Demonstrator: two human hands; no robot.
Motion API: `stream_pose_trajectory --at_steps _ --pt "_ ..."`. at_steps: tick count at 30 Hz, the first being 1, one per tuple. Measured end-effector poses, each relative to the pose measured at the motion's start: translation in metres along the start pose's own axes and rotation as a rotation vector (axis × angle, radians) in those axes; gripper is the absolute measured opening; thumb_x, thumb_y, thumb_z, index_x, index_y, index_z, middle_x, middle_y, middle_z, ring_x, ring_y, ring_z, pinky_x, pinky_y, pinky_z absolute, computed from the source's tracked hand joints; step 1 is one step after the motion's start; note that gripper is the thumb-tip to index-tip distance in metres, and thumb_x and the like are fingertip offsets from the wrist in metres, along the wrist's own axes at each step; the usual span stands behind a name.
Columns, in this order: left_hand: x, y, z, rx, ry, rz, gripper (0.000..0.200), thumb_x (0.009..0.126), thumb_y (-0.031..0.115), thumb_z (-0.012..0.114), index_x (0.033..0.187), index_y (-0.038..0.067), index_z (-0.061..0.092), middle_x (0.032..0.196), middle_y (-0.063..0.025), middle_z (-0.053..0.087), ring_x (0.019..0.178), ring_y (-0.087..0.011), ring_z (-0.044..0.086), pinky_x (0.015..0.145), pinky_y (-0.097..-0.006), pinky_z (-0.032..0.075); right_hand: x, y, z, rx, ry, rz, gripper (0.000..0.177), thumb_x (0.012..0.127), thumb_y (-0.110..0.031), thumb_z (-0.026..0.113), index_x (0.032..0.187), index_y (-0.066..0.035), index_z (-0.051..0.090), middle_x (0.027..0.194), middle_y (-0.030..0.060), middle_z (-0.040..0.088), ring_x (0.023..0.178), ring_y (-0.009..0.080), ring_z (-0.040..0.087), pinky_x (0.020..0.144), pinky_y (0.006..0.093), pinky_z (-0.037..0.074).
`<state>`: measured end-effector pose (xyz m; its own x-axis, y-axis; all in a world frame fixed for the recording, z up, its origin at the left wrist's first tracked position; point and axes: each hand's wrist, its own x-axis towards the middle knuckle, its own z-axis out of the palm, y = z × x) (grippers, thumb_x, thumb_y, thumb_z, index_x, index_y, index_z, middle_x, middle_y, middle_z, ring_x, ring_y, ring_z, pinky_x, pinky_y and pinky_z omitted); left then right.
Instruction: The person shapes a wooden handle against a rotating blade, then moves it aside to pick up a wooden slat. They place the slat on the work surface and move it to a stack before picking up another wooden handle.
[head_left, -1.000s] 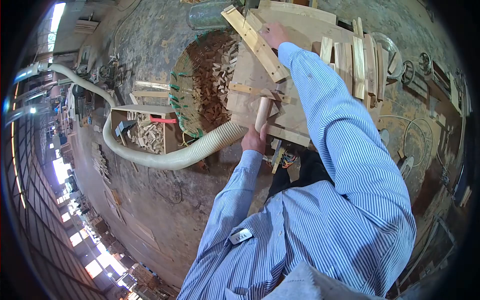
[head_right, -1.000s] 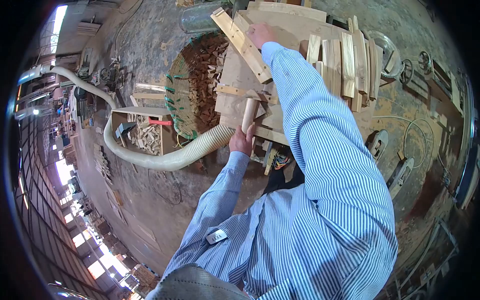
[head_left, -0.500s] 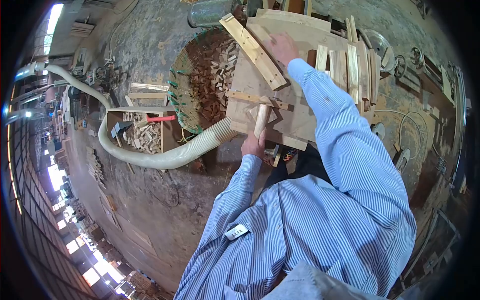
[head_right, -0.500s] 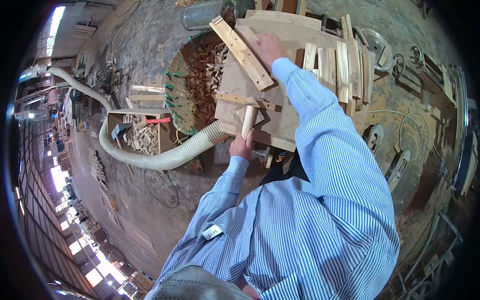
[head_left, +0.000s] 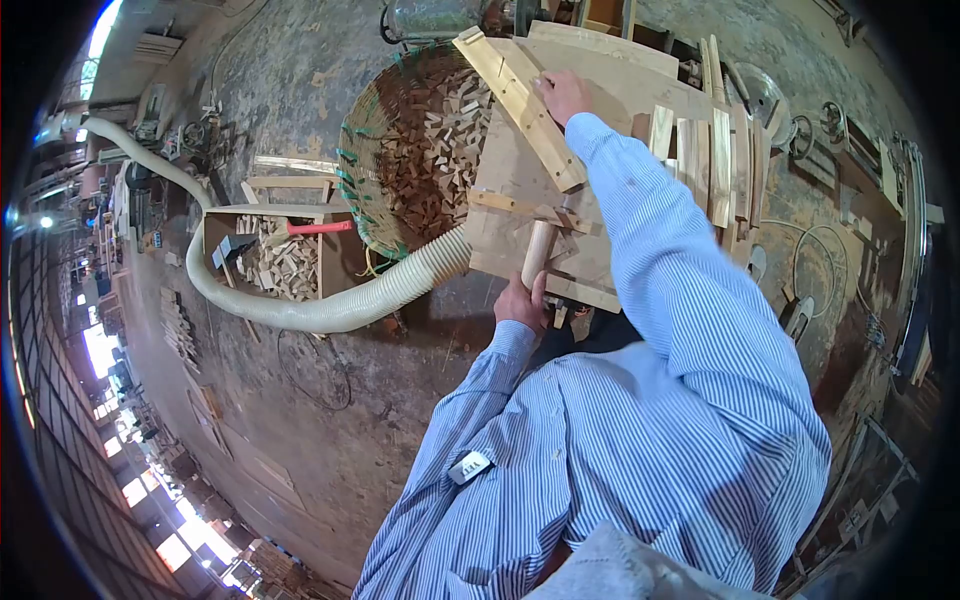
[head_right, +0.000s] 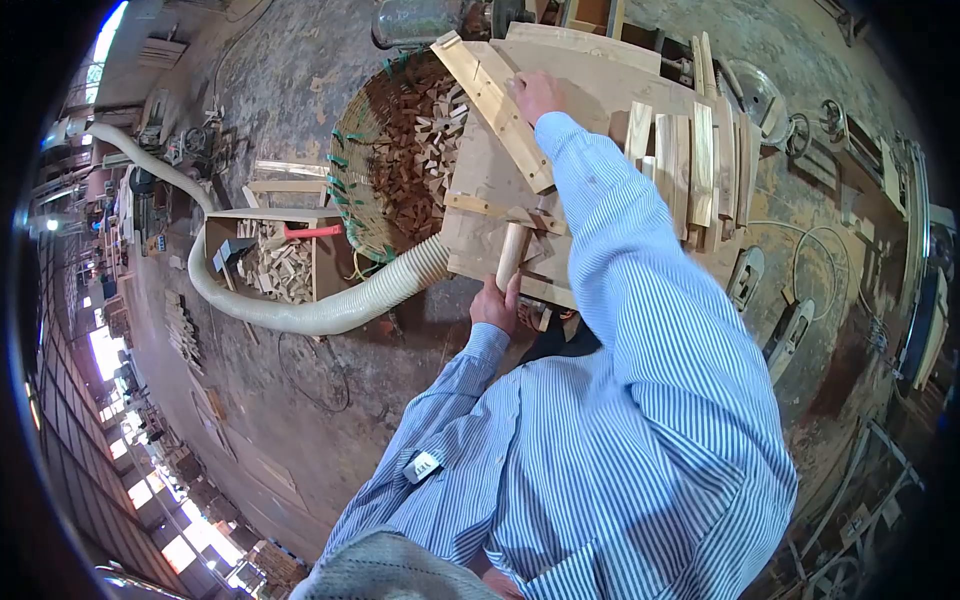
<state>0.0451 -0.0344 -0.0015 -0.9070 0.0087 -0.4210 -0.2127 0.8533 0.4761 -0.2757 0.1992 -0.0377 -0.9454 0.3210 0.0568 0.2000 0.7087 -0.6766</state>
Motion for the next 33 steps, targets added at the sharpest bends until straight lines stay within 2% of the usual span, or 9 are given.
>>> stream_pose_trajectory --at_steps 5,9,11,15,17,20,27,33 --pt "0.006 0.007 -0.003 -0.015 -0.035 -0.018 0.053 0.101 0.054 0.054 0.100 0.001 0.056 0.079 -0.0255 0.069 0.080 -0.0473 0.068 0.071 -0.0560 0.053 0.021 0.007 0.006 0.038 -0.027 -0.030 0.033 0.097 -0.041 0.062 0.110 -0.015 0.077 0.111 0.0174 0.068 0.110 0.0377 0.062 0.096 0.0500 0.049" --pt "0.014 0.013 0.000 -0.009 -0.031 -0.011 0.052 0.101 0.053 0.055 0.101 0.001 0.055 0.080 -0.0257 0.070 0.080 -0.0474 0.068 0.071 -0.0562 0.053 0.033 0.012 0.009 0.034 -0.011 -0.037 0.033 0.098 -0.041 0.062 0.110 -0.014 0.077 0.113 0.0170 0.067 0.112 0.0374 0.061 0.097 0.0496 0.049" --pt "0.022 0.020 0.000 0.031 -0.027 -0.021 0.052 0.101 0.056 0.052 0.102 0.004 0.054 0.082 -0.0236 0.071 0.082 -0.0454 0.069 0.075 -0.0536 0.054 0.043 0.014 0.008 0.031 -0.017 -0.021 0.033 0.098 -0.041 0.061 0.110 -0.014 0.077 0.113 0.0170 0.067 0.113 0.0377 0.061 0.097 0.0494 0.049" --pt "0.039 0.032 0.001 0.025 -0.045 -0.031 0.051 0.100 0.055 0.054 0.102 0.004 0.054 0.082 -0.0236 0.071 0.082 -0.0457 0.069 0.074 -0.0538 0.054 0.063 0.013 0.000 0.030 -0.030 -0.001 0.032 0.098 -0.041 0.061 0.108 -0.015 0.077 0.112 0.0169 0.068 0.111 0.0372 0.062 0.097 0.0495 0.049" --pt "0.048 0.035 0.006 0.035 0.013 0.011 0.051 0.100 0.054 0.055 0.103 0.003 0.056 0.081 -0.0269 0.070 0.080 -0.0479 0.068 0.071 -0.0567 0.053 0.072 0.017 -0.002 0.019 -0.033 -0.022 0.031 0.097 -0.041 0.062 0.105 -0.015 0.077 0.109 0.0166 0.068 0.109 0.0366 0.063 0.096 0.0494 0.050" --pt "0.058 0.045 0.008 0.056 0.026 -0.002 0.052 0.100 0.055 0.054 0.103 0.003 0.057 0.082 -0.0269 0.070 0.080 -0.0480 0.068 0.072 -0.0565 0.053 0.087 0.022 0.000 0.043 0.021 -0.048 0.029 0.097 -0.040 0.062 0.103 -0.016 0.078 0.107 0.0163 0.069 0.106 0.0364 0.064 0.094 0.0492 0.051" --pt "0.083 0.054 0.014 0.069 0.057 0.019 0.055 0.100 0.057 0.053 0.106 0.002 0.059 0.082 -0.0266 0.070 0.081 -0.0477 0.069 0.072 -0.0556 0.054 0.113 0.027 -0.004 0.051 0.001 -0.006 0.028 0.096 -0.041 0.062 0.103 -0.018 0.078 0.110 0.0148 0.070 0.105 0.0361 0.065 0.092 0.0489 0.052" --pt "0.084 0.063 0.011 0.051 0.046 0.000 0.056 0.101 0.057 0.052 0.109 0.002 0.057 0.084 -0.0275 0.070 0.084 -0.0482 0.068 0.074 -0.0567 0.053 0.121 0.035 -0.015 -0.029 -0.069 -0.087 0.026 0.094 -0.039 0.064 0.102 -0.019 0.078 0.115 0.0135 0.071 0.109 0.0357 0.064 0.096 0.0479 0.051"
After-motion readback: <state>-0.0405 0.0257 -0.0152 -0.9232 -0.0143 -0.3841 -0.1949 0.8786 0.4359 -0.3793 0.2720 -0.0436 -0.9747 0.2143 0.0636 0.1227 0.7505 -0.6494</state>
